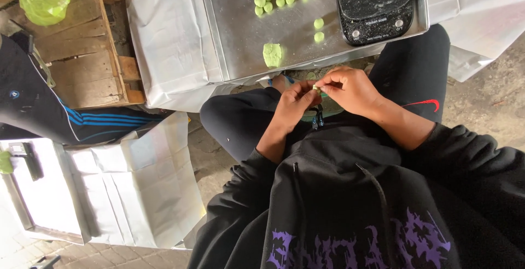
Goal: The person is taking small pieces of green dough, rolling them into balls, and placing them on a metal tray.
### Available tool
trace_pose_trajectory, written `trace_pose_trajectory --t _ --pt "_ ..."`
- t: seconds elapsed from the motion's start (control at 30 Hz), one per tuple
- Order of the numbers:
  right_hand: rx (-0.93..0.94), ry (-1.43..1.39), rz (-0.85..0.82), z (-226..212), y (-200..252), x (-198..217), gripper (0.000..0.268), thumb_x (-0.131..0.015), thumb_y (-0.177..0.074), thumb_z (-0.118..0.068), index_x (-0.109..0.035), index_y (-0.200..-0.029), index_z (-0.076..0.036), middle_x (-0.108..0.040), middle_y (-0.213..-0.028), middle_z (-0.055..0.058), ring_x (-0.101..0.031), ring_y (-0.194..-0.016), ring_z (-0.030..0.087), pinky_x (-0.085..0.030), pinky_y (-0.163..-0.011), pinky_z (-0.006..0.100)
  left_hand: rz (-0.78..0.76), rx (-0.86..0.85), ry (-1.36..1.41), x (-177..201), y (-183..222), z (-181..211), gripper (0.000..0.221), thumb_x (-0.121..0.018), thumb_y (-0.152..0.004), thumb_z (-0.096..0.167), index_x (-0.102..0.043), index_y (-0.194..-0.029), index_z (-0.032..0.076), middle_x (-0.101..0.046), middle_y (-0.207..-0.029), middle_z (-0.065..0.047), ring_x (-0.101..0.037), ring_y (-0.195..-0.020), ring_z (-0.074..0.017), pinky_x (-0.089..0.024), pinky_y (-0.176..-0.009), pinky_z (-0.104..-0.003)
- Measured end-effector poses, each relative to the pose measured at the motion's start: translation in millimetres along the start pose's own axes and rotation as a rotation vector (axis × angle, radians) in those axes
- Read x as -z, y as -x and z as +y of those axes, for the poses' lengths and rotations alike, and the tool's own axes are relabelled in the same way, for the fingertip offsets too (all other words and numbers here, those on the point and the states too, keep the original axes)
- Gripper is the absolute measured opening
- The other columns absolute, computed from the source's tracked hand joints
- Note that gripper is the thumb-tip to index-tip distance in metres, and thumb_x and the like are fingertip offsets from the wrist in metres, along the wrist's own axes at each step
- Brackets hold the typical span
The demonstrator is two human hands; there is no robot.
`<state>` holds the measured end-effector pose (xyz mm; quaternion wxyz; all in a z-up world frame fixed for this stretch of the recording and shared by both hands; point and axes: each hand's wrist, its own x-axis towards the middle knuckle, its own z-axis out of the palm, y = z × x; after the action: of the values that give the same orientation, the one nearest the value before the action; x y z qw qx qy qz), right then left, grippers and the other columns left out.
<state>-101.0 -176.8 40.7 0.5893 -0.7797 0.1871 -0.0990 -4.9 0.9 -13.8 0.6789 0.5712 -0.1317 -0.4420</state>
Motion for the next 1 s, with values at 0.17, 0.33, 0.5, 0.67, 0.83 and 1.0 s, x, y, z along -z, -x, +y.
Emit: trace_pose_trajectory --t 0.17,0.33,0.5,0.67,0.83,1.0 --pt "-0.022 0.004 -0.057 -14.0 7.1 1.2 0.020 -0.066 -0.095 0.002 -0.076 -0.112 0.001 -0.074 -0.096 0.021 -0.073 -0.089 0.033 -0.059 -0.067 0.039 0.016 -0.058 -0.183 4.0 -0.8 -5.9 0.021 -0.069 -0.107 0.011 -0.070 -0.125 0.000 -0.074 -0.091 -0.014 -0.073 -0.086 -0.0147 -0.057 -0.067 -0.034" --pt "0.035 0.062 -0.033 -9.4 5.8 -6.4 0.039 -0.080 -0.087 -0.003 -0.069 -0.124 0.003 -0.069 -0.107 0.025 -0.073 -0.096 0.038 -0.062 -0.074 0.044 0.154 0.080 0.250 2.8 -8.2 -35.6 0.021 -0.072 -0.106 0.012 -0.067 -0.117 -0.005 -0.074 -0.096 -0.021 -0.078 -0.088 -0.0272 -0.065 -0.082 -0.044" --pt "0.005 0.027 -0.049 -2.5 5.0 0.8 0.029 -0.075 -0.092 -0.001 -0.072 -0.121 0.001 -0.070 -0.101 0.020 -0.074 -0.093 0.034 -0.062 -0.073 0.040 0.089 0.042 0.227 -3.5 -1.9 -9.1 0.030 -0.071 -0.107 0.011 -0.060 -0.130 -0.005 -0.070 -0.111 -0.022 -0.073 -0.104 -0.0299 -0.062 -0.092 -0.049" --pt "0.003 0.116 -0.080 -3.0 5.6 4.8 0.026 -0.075 -0.087 0.002 -0.074 -0.112 -0.001 -0.071 -0.094 0.019 -0.074 -0.089 0.035 -0.061 -0.069 0.039 -0.018 -0.055 -0.149 2.7 0.4 0.7 0.030 -0.068 -0.110 0.011 -0.064 -0.136 -0.002 -0.070 -0.118 -0.022 -0.072 -0.114 -0.0325 -0.063 -0.093 -0.049" --pt "-0.026 0.096 -0.108 2.3 7.0 0.0 0.029 -0.077 -0.088 -0.001 -0.075 -0.116 -0.001 -0.072 -0.095 0.017 -0.074 -0.089 0.032 -0.062 -0.071 0.038 0.033 -0.129 -0.602 -0.7 -2.0 16.5 0.025 -0.075 -0.101 0.017 -0.073 -0.123 0.006 -0.074 -0.091 -0.012 -0.076 -0.083 -0.0249 -0.064 -0.067 -0.040" --pt "0.014 0.106 -0.080 9.1 10.2 -1.5 0.021 -0.077 -0.085 -0.002 -0.076 -0.106 -0.003 -0.071 -0.086 0.015 -0.073 -0.083 0.032 -0.061 -0.065 0.040 0.042 -0.226 -0.767 -3.3 -0.3 5.9 0.021 -0.073 -0.100 0.016 -0.071 -0.119 0.006 -0.071 -0.088 -0.015 -0.076 -0.082 -0.0362 -0.062 -0.061 -0.047"
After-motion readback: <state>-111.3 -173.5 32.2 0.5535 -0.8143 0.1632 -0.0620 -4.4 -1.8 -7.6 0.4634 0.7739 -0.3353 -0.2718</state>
